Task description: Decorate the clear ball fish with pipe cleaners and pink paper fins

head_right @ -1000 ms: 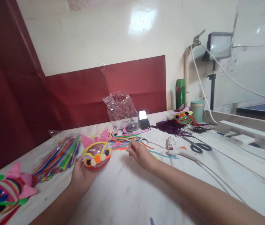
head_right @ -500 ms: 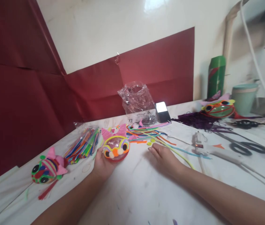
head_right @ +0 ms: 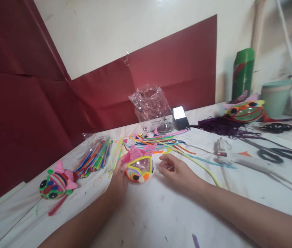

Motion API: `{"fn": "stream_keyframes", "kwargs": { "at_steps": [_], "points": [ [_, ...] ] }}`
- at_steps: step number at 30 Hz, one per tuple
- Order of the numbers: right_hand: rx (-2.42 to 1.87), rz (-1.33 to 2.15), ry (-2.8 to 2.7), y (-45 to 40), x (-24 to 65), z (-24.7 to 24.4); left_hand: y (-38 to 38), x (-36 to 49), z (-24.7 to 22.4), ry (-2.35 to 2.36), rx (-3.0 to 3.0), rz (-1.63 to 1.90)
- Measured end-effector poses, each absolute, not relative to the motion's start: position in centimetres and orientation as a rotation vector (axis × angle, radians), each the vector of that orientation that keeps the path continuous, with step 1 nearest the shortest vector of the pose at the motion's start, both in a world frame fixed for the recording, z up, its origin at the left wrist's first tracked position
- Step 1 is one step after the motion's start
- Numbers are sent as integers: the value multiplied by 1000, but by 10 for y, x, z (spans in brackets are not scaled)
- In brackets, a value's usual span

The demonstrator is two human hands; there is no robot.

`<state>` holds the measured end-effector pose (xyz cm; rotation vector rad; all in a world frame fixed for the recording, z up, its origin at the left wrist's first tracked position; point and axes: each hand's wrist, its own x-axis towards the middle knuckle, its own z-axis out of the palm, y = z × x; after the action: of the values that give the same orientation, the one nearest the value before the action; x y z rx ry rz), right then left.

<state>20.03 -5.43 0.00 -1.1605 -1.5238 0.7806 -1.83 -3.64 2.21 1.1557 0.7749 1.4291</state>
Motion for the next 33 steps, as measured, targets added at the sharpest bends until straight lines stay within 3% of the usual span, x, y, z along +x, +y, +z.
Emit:
{"fn": "stream_keyframes", "kwargs": {
  "at_steps": [4,8,33],
  "points": [
    [-1096,1165,-1384,-63,184,-1,-46,-12,16,890,1354,1400],
    [-865,1333,-1312,-73,173,5,-51,-6,10,971,1590,1339],
    [-742,1531,-1024,-85,164,11,-64,0,17,1005,1755,1228]
  ]
}}
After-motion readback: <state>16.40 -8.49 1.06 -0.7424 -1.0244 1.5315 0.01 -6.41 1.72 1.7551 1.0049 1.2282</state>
